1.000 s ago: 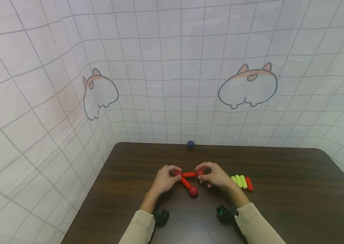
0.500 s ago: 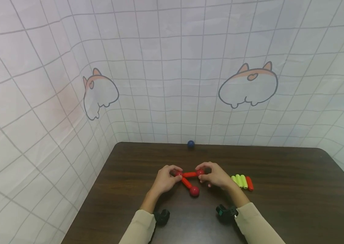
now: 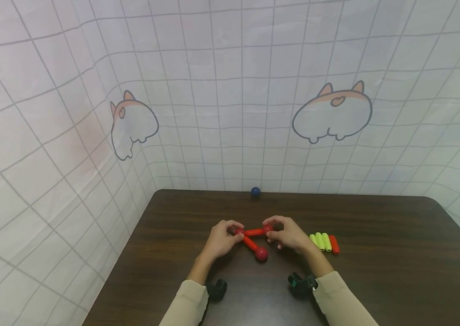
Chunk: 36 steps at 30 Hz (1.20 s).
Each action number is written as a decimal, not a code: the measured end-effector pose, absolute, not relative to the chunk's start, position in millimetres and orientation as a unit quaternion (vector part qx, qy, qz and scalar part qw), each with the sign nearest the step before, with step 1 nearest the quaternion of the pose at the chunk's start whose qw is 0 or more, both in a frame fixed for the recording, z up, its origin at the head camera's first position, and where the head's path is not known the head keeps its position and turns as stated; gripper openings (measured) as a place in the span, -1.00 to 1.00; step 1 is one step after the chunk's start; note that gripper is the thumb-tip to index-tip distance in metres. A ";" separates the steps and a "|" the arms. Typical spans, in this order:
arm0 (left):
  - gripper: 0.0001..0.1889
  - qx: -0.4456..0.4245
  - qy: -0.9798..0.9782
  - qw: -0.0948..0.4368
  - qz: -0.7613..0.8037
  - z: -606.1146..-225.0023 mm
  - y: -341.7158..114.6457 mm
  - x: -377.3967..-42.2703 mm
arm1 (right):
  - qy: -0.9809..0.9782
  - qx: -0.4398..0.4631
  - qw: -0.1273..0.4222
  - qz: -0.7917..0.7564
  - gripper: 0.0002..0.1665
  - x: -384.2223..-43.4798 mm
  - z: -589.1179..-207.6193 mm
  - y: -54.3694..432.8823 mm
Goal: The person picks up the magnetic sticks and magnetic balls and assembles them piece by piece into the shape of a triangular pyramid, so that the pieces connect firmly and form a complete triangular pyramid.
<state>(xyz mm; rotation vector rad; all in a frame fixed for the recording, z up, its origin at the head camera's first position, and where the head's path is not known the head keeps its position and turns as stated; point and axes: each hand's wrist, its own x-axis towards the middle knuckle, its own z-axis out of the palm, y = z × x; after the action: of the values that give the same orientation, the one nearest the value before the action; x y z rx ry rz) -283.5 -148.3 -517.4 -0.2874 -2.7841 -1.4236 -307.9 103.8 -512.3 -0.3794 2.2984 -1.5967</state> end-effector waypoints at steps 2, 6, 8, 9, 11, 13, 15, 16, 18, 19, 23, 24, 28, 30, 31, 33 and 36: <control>-0.76 -0.091 -0.887 0.002 -0.453 -517.6 -148.1 -283.8 | 0.802 -0.130 0.157 -0.562 -0.54 -307.6 -511.9 103.9; -0.76 -0.089 -0.889 0.003 -0.450 -518.0 -148.0 -283.8 | 0.799 -0.128 0.154 -0.567 -0.52 -306.3 -510.9 104.0; -0.76 -0.089 -0.889 0.003 -0.449 -518.4 -148.2 -283.2 | 0.798 -0.127 0.153 -0.568 -0.51 -305.1 -511.0 104.0; -0.76 -0.089 -0.889 0.002 -0.449 -518.5 -148.4 -282.9 | 0.798 -0.126 0.153 -0.570 -0.51 -304.5 -511.1 104.0; -0.76 -0.089 -0.888 0.002 -0.451 -518.3 -148.7 -282.4 | 0.796 -0.125 0.154 -0.572 -0.50 -303.9 -511.1 104.3; -0.76 -0.089 -0.888 0.003 -0.452 -517.9 -149.0 -282.3 | 0.792 -0.124 0.156 -0.577 -0.49 -303.3 -511.1 104.7; -0.76 -0.089 -0.888 0.003 -0.451 -517.8 -149.0 -282.6 | 0.788 -0.123 0.159 -0.582 -0.48 -303.0 -511.1 105.4; -0.77 -0.090 -0.888 0.004 -0.451 -517.7 -149.1 -282.7 | 0.786 -0.123 0.160 -0.585 -0.48 -303.0 -511.0 105.9; -0.77 -0.092 -0.888 0.005 -0.451 -517.6 -149.0 -283.1 | 0.783 -0.123 0.161 -0.589 -0.49 -303.1 -511.3 107.4; -0.78 -0.092 -0.888 0.005 -0.450 -517.5 -148.9 -283.3 | 0.781 -0.123 0.161 -0.590 -0.49 -303.3 -511.5 108.3; -0.78 -0.095 -0.888 0.005 -0.450 -516.5 -149.1 -283.3 | 0.776 -0.128 0.157 -0.597 -0.50 -305.4 -511.5 113.0; -0.78 -0.095 -0.888 0.004 -0.450 -516.3 -149.2 -283.3 | 0.775 -0.129 0.156 -0.598 -0.50 -306.0 -511.0 114.5; -0.79 -0.093 -0.888 0.004 -0.450 -515.7 -149.3 -283.0 | 0.775 -0.139 0.151 -0.597 -0.51 -306.4 -503.6 123.4; -0.78 -0.094 -0.888 0.003 -0.450 -515.6 -149.3 -282.8 | 0.778 -0.141 0.145 -0.595 -0.52 -305.1 -497.3 130.0; -0.78 -0.093 -0.888 0.003 -0.450 -515.6 -149.2 -282.7 | 0.780 -0.142 0.141 -0.593 -0.52 -304.4 -494.0 133.8; -0.78 -0.092 -0.888 0.003 -0.451 -515.9 -149.2 -282.5 | 0.785 -0.145 0.130 -0.588 -0.51 -302.3 -486.8 142.8; -0.78 -0.087 -0.888 0.002 -0.451 -517.1 -149.8 -283.4 | 0.792 -0.139 0.107 -0.585 -0.52 -299.3 -477.4 157.1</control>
<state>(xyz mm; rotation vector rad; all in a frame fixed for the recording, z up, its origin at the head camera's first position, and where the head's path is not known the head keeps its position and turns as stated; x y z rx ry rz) -283.4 -149.8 -517.1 -0.2740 -2.7856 -1.4159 -299.3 157.1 -477.4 -0.4084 2.3327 -1.7216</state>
